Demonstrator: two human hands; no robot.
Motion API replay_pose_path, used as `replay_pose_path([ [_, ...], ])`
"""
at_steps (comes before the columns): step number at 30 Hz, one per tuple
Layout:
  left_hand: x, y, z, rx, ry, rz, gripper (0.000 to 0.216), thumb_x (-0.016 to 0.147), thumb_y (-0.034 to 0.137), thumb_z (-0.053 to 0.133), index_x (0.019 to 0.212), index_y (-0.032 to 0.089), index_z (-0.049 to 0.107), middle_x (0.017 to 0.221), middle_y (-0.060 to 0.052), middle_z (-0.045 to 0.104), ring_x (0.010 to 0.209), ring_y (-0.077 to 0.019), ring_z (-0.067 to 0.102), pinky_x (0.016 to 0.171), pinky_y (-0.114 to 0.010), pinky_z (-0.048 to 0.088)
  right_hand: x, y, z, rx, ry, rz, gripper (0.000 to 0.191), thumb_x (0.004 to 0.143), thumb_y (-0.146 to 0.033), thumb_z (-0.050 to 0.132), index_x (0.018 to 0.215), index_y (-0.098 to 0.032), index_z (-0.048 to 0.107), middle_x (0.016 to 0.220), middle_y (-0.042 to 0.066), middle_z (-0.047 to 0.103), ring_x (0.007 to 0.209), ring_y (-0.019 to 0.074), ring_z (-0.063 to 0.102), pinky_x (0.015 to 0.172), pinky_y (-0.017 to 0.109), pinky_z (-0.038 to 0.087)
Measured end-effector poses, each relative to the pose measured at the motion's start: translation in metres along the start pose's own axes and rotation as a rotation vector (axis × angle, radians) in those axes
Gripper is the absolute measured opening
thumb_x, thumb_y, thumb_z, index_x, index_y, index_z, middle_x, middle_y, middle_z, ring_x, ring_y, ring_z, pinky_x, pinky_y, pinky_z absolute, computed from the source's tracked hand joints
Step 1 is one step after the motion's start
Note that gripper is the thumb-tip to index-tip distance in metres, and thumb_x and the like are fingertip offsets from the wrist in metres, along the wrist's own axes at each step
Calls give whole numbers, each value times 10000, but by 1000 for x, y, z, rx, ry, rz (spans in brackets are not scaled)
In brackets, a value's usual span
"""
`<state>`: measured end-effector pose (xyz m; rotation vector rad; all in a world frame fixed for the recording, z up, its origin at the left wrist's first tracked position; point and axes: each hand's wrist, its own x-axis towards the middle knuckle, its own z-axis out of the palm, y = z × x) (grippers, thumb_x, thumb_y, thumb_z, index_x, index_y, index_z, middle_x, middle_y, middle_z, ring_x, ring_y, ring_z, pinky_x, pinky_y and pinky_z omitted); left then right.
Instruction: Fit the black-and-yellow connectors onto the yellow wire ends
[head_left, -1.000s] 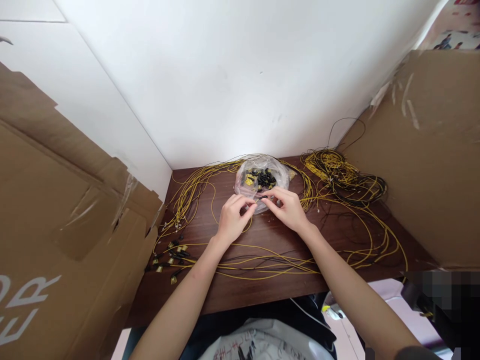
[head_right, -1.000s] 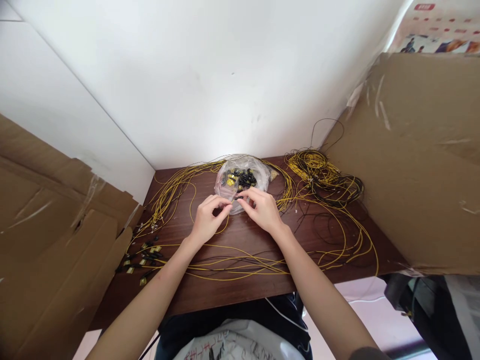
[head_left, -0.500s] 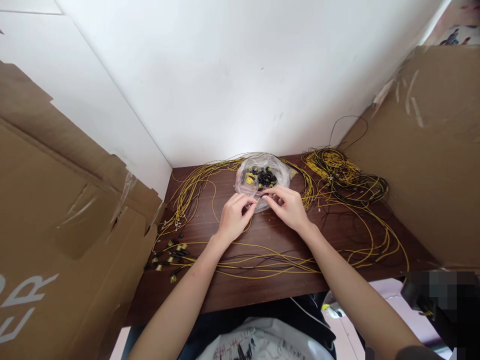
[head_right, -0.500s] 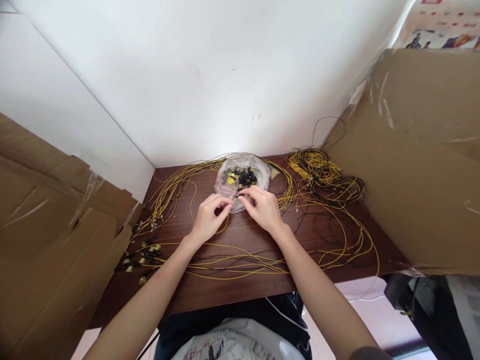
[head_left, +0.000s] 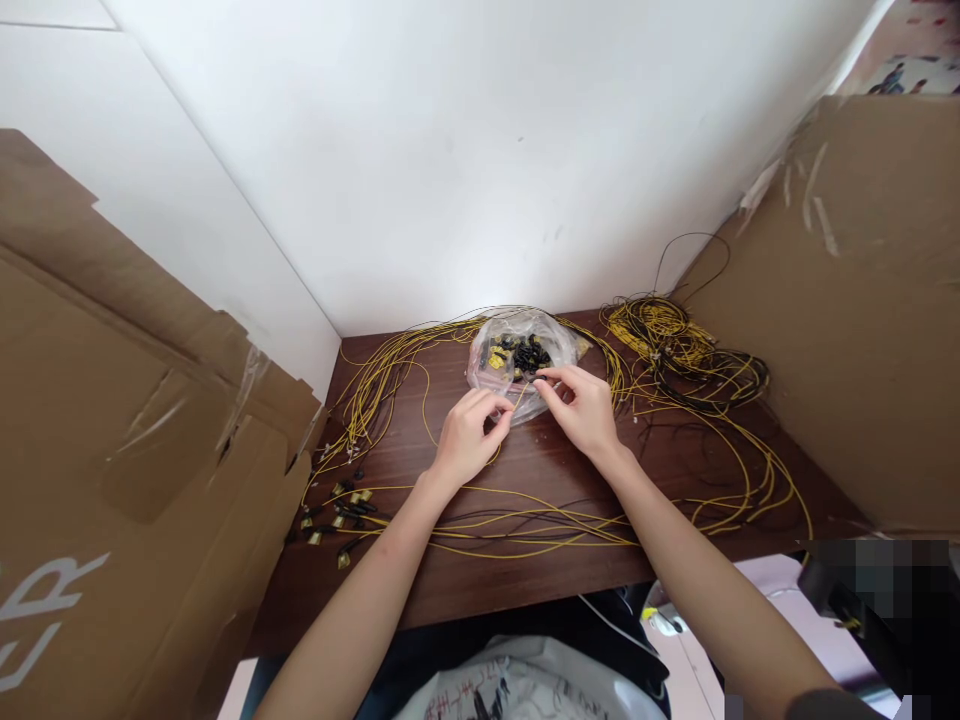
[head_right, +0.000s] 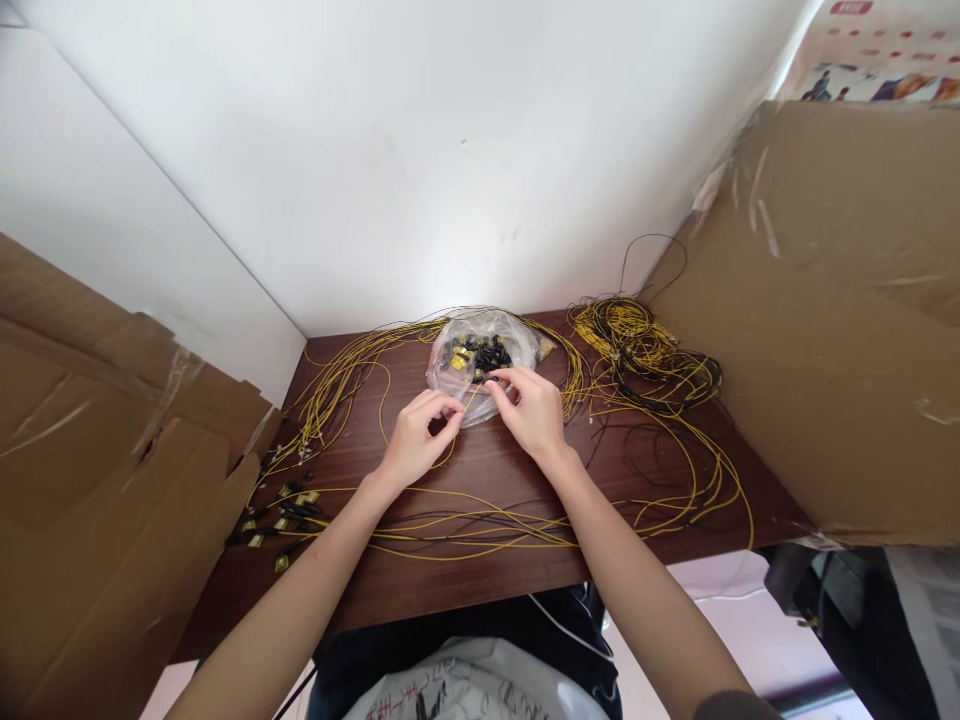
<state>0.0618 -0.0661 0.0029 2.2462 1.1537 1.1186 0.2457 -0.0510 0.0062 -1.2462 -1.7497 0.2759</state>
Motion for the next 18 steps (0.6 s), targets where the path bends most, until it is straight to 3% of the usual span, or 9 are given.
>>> replay_pose_path([
  [6,-1,0,0,38,2,-17,97,854,184,489,831,176,582,783,-31,603,750,-152,537,706,-278,427,1,-2,-1,48,-52,-32,169,843,-294,558,900,-182,671,740,25,646,518,121,498,535,261,410],
  [12,-2,-2,1,53,31,-44,154,858,262,530,976,181,587,821,-38,618,753,-154,564,692,-275,438,-2,-4,1,46,-154,-94,189,861,-309,535,918,-188,668,649,7,589,522,124,473,544,256,389],
  [18,-1,-2,1,58,28,-43,137,881,262,495,865,183,606,789,-30,616,754,-154,549,683,-269,423,-4,-5,3,54,-225,-146,186,867,-303,529,936,-187,656,651,6,586,538,126,474,568,256,388],
])
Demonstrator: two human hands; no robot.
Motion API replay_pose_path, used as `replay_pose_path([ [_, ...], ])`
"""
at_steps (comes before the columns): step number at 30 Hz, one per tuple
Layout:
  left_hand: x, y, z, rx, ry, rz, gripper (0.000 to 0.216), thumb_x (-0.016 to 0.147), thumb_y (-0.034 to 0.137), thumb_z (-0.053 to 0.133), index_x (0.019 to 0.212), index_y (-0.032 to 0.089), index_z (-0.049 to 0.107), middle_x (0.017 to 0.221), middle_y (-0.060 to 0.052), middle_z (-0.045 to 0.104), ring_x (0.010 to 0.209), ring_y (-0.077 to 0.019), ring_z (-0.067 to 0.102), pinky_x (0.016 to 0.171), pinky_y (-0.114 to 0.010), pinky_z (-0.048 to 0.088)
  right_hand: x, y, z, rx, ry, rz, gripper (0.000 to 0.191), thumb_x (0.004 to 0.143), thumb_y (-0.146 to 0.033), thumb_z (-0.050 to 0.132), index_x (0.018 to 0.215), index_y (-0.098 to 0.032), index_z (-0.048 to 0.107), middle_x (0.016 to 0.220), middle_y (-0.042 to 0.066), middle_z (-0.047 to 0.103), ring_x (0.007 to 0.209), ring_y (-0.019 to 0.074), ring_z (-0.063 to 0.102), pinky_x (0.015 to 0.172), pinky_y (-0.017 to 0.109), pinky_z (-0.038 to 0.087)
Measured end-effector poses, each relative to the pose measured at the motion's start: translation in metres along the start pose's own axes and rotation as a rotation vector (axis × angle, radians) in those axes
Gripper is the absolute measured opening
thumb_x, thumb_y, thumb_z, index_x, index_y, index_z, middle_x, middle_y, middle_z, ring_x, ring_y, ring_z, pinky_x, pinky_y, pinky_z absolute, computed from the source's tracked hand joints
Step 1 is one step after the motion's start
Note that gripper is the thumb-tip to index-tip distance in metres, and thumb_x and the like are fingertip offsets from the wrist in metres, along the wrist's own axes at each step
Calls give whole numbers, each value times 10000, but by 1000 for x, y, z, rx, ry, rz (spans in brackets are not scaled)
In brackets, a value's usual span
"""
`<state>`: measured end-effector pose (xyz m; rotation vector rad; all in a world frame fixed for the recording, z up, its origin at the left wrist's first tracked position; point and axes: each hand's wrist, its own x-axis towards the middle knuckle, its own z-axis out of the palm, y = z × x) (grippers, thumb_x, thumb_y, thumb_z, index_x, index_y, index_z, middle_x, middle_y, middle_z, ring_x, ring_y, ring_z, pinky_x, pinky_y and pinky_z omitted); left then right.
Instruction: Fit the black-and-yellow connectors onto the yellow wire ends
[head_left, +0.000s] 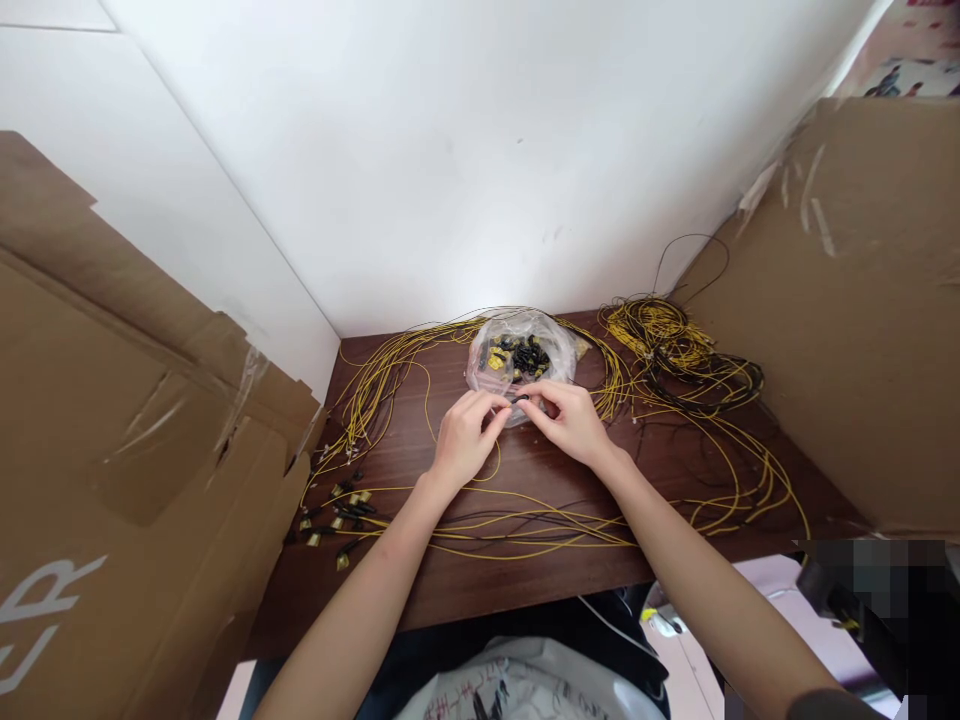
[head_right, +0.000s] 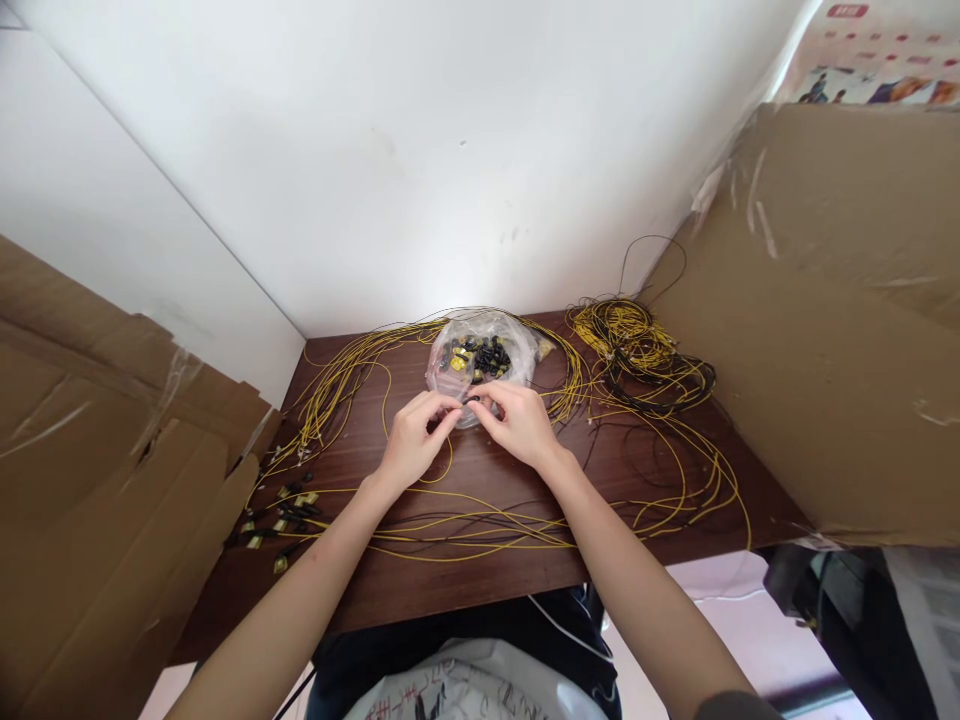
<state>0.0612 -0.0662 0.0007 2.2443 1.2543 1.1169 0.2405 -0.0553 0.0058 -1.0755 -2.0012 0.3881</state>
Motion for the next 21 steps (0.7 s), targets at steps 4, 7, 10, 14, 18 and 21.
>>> replay_pose_path([
  [4,1,-1,0,1,-2,-7,159,887,260,482,819,177,600,790,-34,619,751,-157,549,683,-271,421,0,0,1,-17,0,3,184,868,-306,530,930,-189,658,642,3,581,551,131,487,572,257,389],
  [7,1,-2,1,-17,1,-18,160,889,258,477,818,177,596,805,-37,625,756,-157,555,687,-269,424,0,0,1,-37,29,24,187,865,-307,538,933,-190,667,655,6,596,553,130,488,572,260,394],
  [10,1,-2,1,-32,8,-26,160,891,255,475,814,176,591,796,-32,619,755,-153,552,693,-264,419,0,1,0,-50,80,58,181,859,-300,549,924,-191,679,674,12,615,549,128,490,570,261,398],
  [14,1,-1,1,-36,4,-21,164,891,251,474,803,170,586,776,-27,604,744,-147,538,696,-260,408,1,3,-2,-58,156,102,183,845,-301,566,908,-178,684,711,21,639,549,128,508,578,264,417],
  [18,1,0,0,-33,-3,-13,173,893,244,464,797,164,584,772,-32,597,743,-148,528,697,-261,404,2,4,-3,-86,213,136,181,839,-296,566,900,-174,686,745,23,657,548,128,513,598,271,425],
  [21,1,1,-1,-27,-13,-8,172,892,243,463,800,164,584,773,-34,596,743,-149,527,696,-261,406,3,4,-4,-102,237,154,173,833,-291,568,887,-177,687,692,11,635,537,128,496,603,274,415],
])
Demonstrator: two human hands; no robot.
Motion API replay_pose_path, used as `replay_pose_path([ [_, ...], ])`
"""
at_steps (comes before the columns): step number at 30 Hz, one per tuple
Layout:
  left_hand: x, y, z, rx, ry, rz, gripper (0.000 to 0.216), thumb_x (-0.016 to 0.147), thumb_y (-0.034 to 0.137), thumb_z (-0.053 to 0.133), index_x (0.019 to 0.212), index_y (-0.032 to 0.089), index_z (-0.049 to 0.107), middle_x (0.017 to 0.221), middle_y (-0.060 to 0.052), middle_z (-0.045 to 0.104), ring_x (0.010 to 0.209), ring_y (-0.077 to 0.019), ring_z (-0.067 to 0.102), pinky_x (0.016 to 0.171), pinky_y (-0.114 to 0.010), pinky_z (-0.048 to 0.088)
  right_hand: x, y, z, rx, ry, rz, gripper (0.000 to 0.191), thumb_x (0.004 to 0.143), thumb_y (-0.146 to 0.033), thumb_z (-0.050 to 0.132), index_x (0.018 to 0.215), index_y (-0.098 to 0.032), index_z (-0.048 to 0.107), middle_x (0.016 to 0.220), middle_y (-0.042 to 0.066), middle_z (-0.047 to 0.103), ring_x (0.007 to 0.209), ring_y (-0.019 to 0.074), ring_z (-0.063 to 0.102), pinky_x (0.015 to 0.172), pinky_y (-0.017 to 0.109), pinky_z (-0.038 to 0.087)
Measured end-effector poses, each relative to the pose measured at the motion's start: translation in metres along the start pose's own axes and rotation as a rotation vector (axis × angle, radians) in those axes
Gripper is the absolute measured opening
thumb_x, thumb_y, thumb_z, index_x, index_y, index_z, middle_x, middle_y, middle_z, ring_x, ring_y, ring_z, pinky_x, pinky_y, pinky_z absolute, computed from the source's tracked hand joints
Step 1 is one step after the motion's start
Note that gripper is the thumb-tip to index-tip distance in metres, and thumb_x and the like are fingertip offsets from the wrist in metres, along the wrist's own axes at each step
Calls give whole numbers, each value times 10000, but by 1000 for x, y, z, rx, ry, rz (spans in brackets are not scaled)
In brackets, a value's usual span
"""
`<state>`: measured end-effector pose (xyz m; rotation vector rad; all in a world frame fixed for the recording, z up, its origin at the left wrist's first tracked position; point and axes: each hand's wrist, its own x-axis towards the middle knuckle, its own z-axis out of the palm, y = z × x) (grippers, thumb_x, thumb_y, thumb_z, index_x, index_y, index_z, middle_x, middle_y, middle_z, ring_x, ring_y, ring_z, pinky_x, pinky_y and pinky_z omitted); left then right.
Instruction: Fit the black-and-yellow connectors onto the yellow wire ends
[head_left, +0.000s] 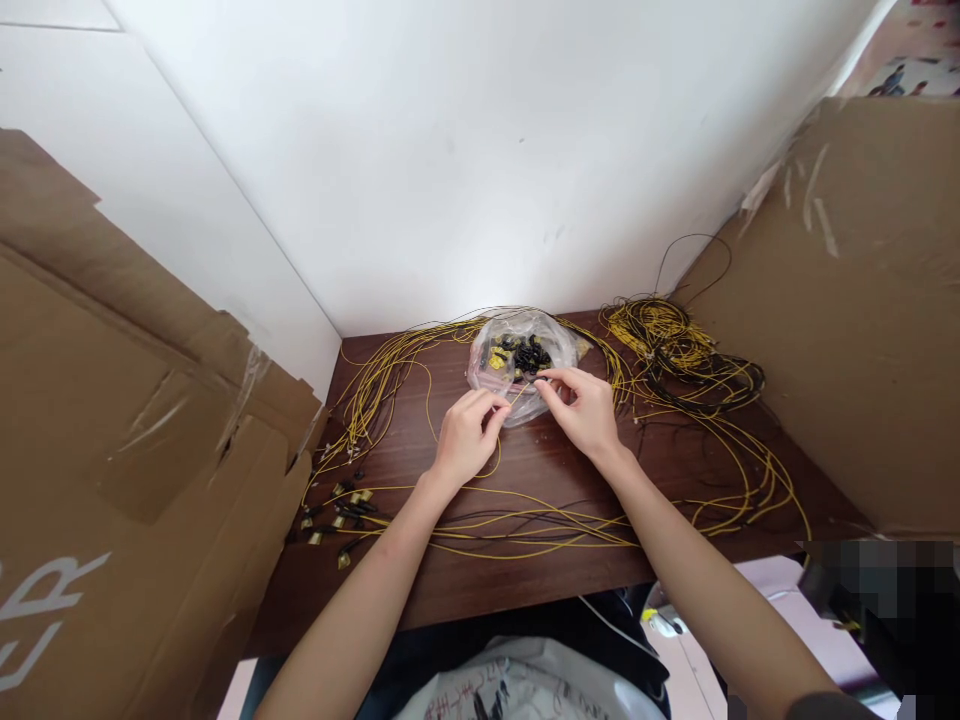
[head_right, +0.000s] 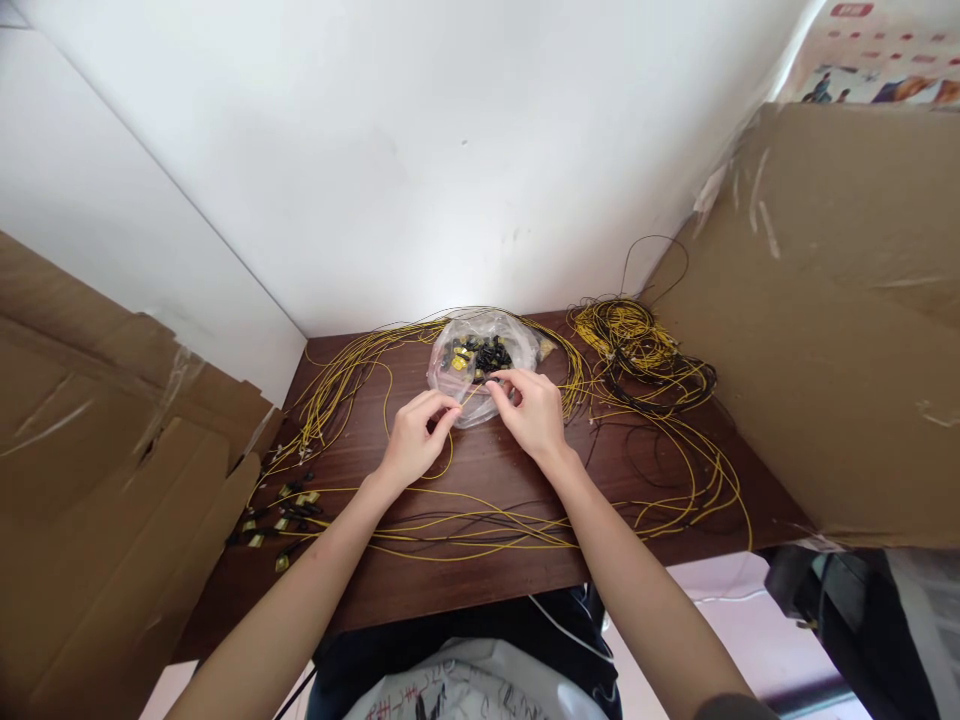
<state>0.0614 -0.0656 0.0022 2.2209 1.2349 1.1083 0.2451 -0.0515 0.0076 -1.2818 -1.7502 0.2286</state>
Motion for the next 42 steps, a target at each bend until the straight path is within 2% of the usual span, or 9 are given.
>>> replay_pose_path([
  [8,-1,2,1,18,8,-26,158,876,236,480,797,165,597,738,-22,583,702,-134,524,659,-243,406,1,-2,-1,49,-67,-96,145,831,-279,569,823,-173,668,573,-7,543,560,141,493,624,279,402],
  [15,-2,-2,2,-11,23,-42,188,872,272,513,993,176,619,848,-35,637,752,-138,557,689,-246,426,-1,-4,1,67,-210,-176,144,853,-270,545,857,-172,651,560,-12,489,588,153,483,636,286,389],
  [22,-2,-3,3,2,-4,-11,169,885,258,486,880,172,631,806,-37,625,759,-148,553,680,-250,424,-2,-6,1,48,-276,-222,149,861,-267,542,854,-164,649,571,-13,473,583,145,456,625,281,368],
  [33,-1,-1,2,-10,-9,-22,165,889,241,477,860,172,624,822,-34,642,769,-148,564,694,-251,419,0,-2,-2,19,-180,-131,142,845,-270,568,870,-172,669,661,7,592,610,145,507,649,282,393],
  [42,-1,1,0,5,-24,-22,186,897,245,460,827,174,617,801,-32,633,764,-148,564,703,-255,417,6,7,-11,-53,-61,-71,98,794,-242,604,811,-185,681,654,-6,614,579,138,504,647,292,370],
])
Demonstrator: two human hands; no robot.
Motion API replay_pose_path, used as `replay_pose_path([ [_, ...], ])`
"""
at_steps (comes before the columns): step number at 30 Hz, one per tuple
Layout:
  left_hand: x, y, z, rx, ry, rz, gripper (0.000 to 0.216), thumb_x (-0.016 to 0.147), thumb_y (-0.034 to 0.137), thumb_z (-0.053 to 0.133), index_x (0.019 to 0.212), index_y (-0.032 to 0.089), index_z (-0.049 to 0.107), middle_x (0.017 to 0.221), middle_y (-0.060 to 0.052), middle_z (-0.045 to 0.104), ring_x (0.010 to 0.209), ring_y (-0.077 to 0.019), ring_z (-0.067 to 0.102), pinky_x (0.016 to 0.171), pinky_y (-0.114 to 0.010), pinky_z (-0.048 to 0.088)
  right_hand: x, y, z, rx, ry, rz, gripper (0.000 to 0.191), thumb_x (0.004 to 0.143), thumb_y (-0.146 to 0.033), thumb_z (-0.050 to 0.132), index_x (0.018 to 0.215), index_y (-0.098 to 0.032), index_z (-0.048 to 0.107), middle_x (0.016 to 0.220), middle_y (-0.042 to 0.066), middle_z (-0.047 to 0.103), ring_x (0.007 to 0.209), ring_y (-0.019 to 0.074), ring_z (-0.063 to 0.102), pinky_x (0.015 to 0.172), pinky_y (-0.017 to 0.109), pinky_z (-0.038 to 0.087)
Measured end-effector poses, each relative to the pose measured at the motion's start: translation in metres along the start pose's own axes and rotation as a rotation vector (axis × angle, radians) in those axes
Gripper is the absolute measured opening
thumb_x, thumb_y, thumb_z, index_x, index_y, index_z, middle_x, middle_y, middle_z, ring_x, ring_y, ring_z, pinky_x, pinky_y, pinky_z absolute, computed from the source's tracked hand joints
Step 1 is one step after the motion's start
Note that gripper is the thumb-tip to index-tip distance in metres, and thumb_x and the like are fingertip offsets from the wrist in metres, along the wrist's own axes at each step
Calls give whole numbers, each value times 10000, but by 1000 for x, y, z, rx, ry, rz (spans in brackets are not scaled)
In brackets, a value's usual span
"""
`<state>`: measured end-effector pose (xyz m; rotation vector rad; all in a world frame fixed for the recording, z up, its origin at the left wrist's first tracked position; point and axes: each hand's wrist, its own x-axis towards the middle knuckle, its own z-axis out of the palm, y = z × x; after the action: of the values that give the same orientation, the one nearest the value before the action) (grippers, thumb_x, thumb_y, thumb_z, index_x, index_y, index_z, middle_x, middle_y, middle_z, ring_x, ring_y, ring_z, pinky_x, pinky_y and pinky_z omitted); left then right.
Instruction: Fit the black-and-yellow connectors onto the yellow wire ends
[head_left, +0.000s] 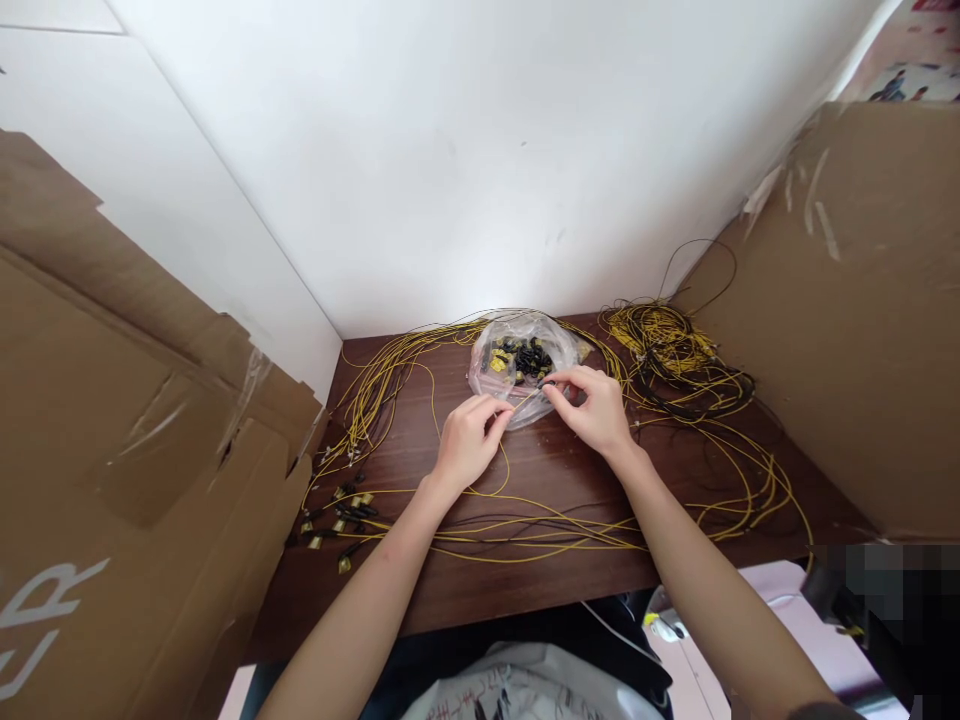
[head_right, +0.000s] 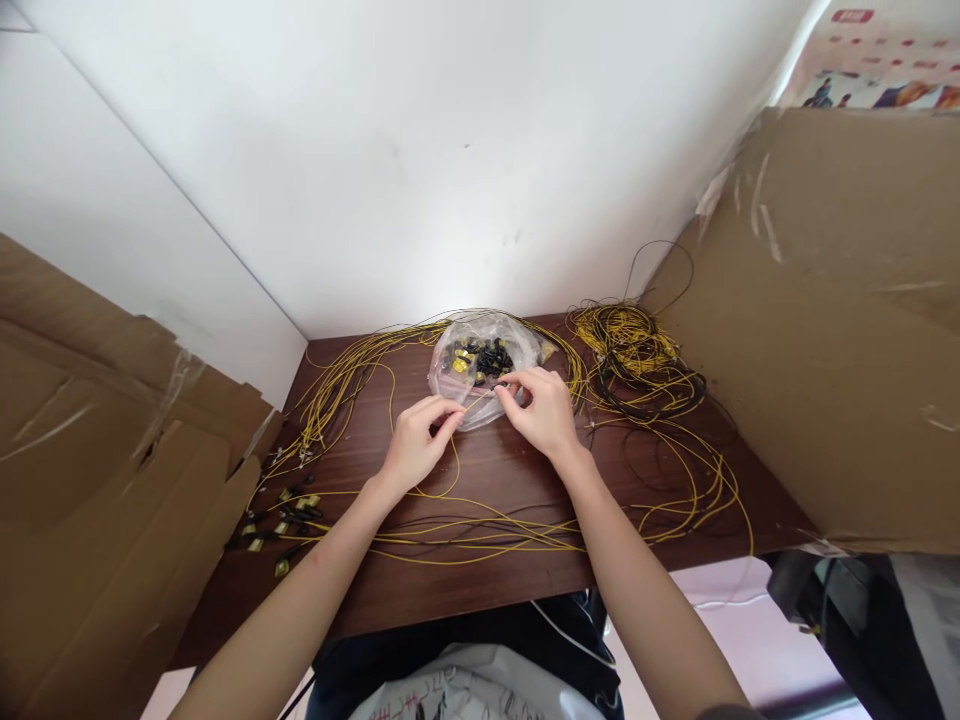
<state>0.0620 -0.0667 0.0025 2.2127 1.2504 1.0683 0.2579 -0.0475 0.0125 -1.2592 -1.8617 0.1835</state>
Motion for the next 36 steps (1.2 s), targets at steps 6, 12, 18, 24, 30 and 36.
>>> replay_pose_path([
  [6,-2,-2,1,12,21,-16,164,881,242,480,868,179,630,788,-30,633,722,-141,562,680,-253,431,0,-4,-1,54,-90,-67,119,814,-246,552,822,-190,657,631,5,578,622,157,512,666,299,392],
  [12,-2,-3,3,-33,42,-31,220,854,250,532,1047,184,615,807,-26,637,695,-127,559,685,-248,447,-2,-7,4,135,-207,-143,116,831,-238,546,822,-181,647,623,4,542,625,155,502,641,285,395],
  [18,-1,-2,2,-20,-9,-9,170,878,259,496,872,178,645,789,-34,627,746,-144,562,675,-246,435,-4,-8,6,133,-215,-161,110,825,-224,553,824,-175,652,616,0,530,625,151,496,639,282,390],
  [24,-1,-3,3,-8,-12,-9,177,889,253,472,857,178,629,801,-38,625,747,-147,563,670,-247,434,-2,-5,5,44,-158,-115,125,826,-269,568,817,-185,661,670,13,605,635,157,522,684,306,401],
  [30,-1,-3,2,1,-17,-13,165,887,241,472,853,179,622,804,-34,623,748,-146,564,659,-242,430,-1,-1,4,-2,-119,-45,122,822,-275,581,840,-195,672,714,15,652,697,173,576,691,310,377],
  [36,-1,-2,2,12,-19,-12,166,887,233,466,849,176,617,799,-34,623,734,-141,567,639,-236,425,1,7,-1,-47,-104,-21,140,829,-298,582,855,-210,687,738,17,675,741,189,593,710,328,366],
])
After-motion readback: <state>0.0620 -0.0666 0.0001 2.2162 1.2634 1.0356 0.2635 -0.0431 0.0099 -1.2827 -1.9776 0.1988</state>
